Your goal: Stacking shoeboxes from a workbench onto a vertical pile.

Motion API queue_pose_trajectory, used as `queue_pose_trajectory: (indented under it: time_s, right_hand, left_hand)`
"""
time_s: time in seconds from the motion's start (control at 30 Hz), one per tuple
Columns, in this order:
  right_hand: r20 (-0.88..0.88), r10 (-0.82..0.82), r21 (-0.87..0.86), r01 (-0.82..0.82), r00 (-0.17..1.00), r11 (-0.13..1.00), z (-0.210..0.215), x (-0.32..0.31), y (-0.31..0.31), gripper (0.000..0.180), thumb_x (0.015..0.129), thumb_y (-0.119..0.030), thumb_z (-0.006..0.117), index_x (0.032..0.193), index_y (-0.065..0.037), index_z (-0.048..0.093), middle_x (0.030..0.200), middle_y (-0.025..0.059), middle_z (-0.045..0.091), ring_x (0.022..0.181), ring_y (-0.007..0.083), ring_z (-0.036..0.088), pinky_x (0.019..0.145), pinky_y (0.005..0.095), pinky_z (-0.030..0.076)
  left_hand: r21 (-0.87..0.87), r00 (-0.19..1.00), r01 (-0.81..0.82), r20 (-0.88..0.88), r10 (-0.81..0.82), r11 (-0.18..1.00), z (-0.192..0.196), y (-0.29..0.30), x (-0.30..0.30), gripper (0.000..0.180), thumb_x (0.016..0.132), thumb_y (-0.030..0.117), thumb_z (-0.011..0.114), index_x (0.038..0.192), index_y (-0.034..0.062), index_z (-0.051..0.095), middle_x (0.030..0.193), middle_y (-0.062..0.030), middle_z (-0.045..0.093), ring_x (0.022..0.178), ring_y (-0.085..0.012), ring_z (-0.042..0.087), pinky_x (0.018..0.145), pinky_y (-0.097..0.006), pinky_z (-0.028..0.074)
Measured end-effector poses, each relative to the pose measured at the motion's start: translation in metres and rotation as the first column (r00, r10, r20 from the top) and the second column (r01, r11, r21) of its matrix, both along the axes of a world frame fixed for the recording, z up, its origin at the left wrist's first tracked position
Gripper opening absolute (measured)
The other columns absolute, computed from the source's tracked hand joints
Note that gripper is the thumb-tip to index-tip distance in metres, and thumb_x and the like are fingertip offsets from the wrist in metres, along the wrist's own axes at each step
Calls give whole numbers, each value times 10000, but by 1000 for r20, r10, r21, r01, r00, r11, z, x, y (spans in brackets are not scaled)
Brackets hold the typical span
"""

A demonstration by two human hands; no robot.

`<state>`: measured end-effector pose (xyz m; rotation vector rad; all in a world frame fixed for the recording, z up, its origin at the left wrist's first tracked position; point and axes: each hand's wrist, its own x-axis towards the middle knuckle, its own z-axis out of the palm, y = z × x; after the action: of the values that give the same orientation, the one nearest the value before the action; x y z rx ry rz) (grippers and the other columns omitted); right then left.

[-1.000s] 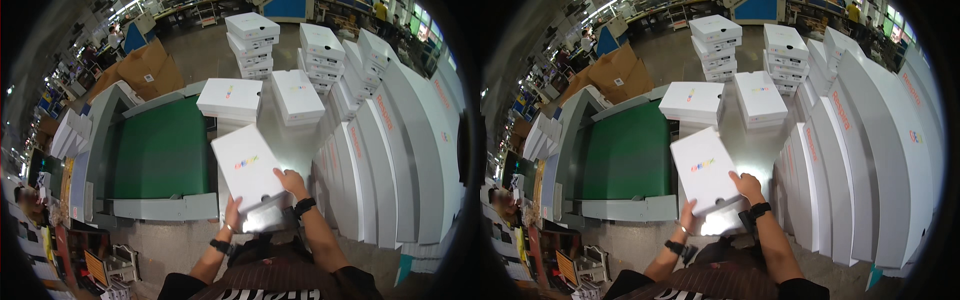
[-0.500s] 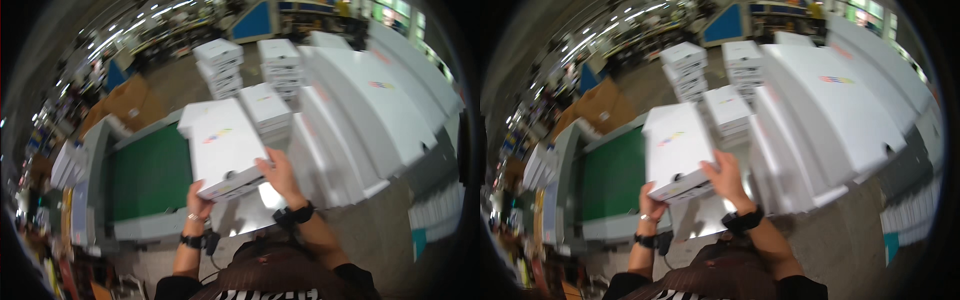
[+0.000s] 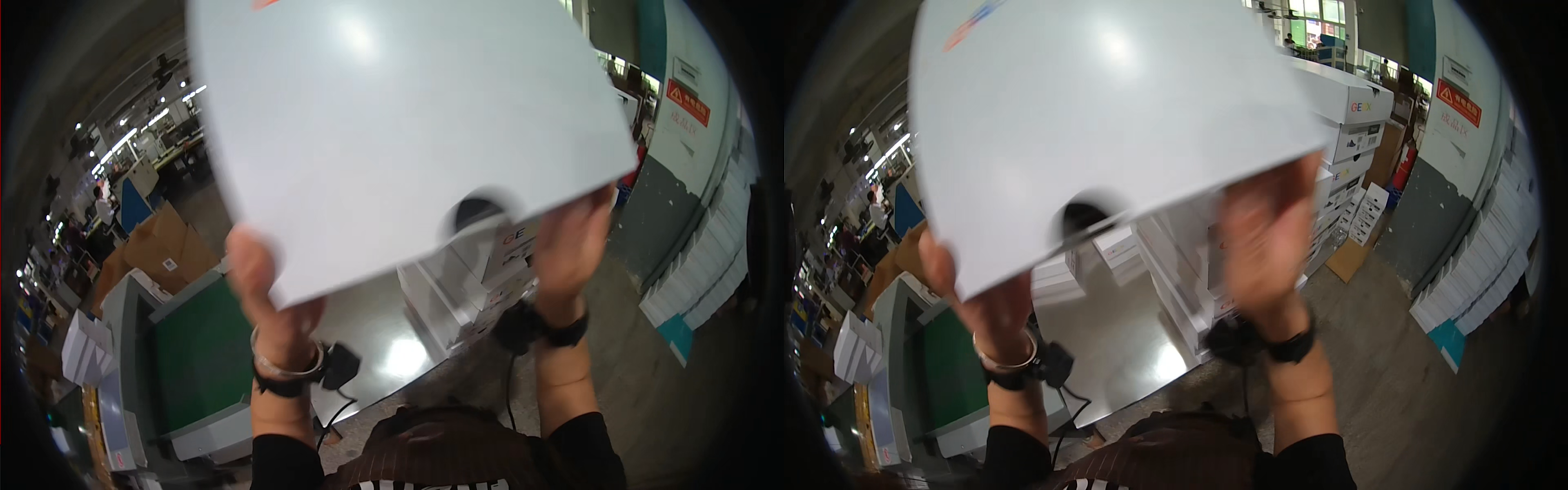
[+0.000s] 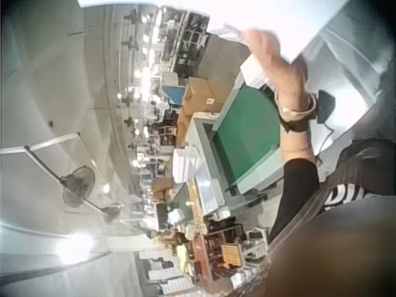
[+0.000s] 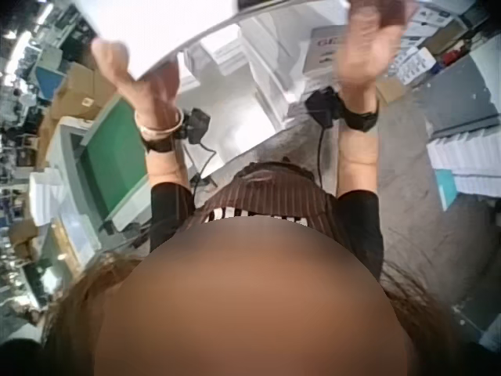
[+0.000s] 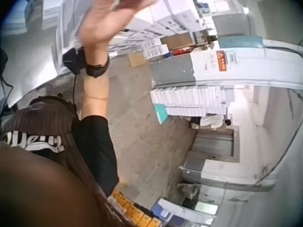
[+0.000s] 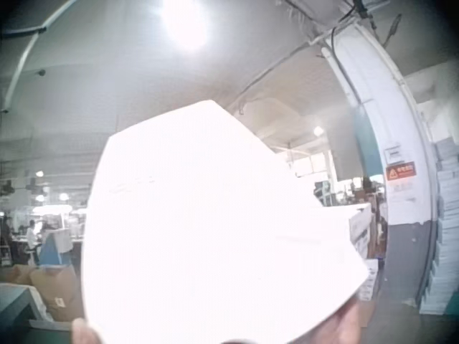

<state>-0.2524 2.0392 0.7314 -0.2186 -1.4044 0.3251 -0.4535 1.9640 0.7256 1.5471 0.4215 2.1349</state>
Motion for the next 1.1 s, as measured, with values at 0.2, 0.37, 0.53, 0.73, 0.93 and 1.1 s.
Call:
queue_pose_trajectory:
  time_s: [0.2, 0.37, 0.53, 0.73, 0.93, 1.1]
  right_hand:
    - [209, -205, -438, 279, 956, 855, 0, 107, 47, 449, 859, -288, 458, 1151, 46, 392, 1096, 104, 466, 926, 132, 468, 820, 249, 356]
    - [143, -286, -392, 319, 948, 863, -25, 91, 70, 532, 856, -240, 469, 1251, 57, 271, 1208, 152, 399, 1098, 196, 387, 906, 274, 305]
    - [124, -404, -311, 422, 906, 851, -40, 91, 72, 465, 867, -189, 435, 1248, 36, 291, 1265, 138, 351, 1157, 206, 332, 945, 295, 273]
    - [119, -525, -302, 535, 843, 789, -160, 121, 45, 327, 866, -126, 406, 1152, 32, 394, 1172, 120, 420, 1095, 203, 388, 913, 342, 346]
    - [357, 0, -913, 349, 934, 210, -395, 195, 1, 193, 775, -51, 507, 950, 17, 462, 793, 53, 521, 668, 126, 471, 560, 243, 389]
    - [766, 567, -512, 821, 304, 252, -434, 168, -67, 266, 786, -205, 526, 953, 1, 543, 911, 153, 574, 852, 291, 533, 733, 368, 424]
  left_hand:
    - [-130, 792, -209, -604, 89, 969, -6, 50, 82, 925, 762, 587, 402, 1301, -34, -20, 1329, -308, -2, 1257, -383, -36, 1002, -420, 69]
    - [12, 598, -430, -745, 295, 903, -26, 67, 113, 969, 731, 578, 462, 1306, -15, -43, 1306, -341, -52, 1238, -433, -62, 939, -570, 53]
    - [5, 604, -374, -758, 248, 927, -32, 66, 104, 915, 725, 477, 552, 1302, -36, 61, 1311, -332, -10, 1246, -419, 4, 980, -502, 72]
    - [-389, 845, -434, -488, 218, 813, -151, 128, -10, 671, 747, 369, 571, 1249, 11, 307, 1332, -213, 191, 1239, -308, 201, 985, -382, 195]
    - [-614, 674, -738, -647, 356, 281, -324, 219, -149, 610, 787, 428, 480, 1121, -79, 416, 1154, -281, 411, 1110, -374, 365, 938, -387, 279]
    - [-637, 668, -744, -698, 259, 202, -377, 300, -193, 580, 763, 406, 520, 1007, -113, 434, 1027, -309, 472, 977, -408, 454, 837, -404, 362]
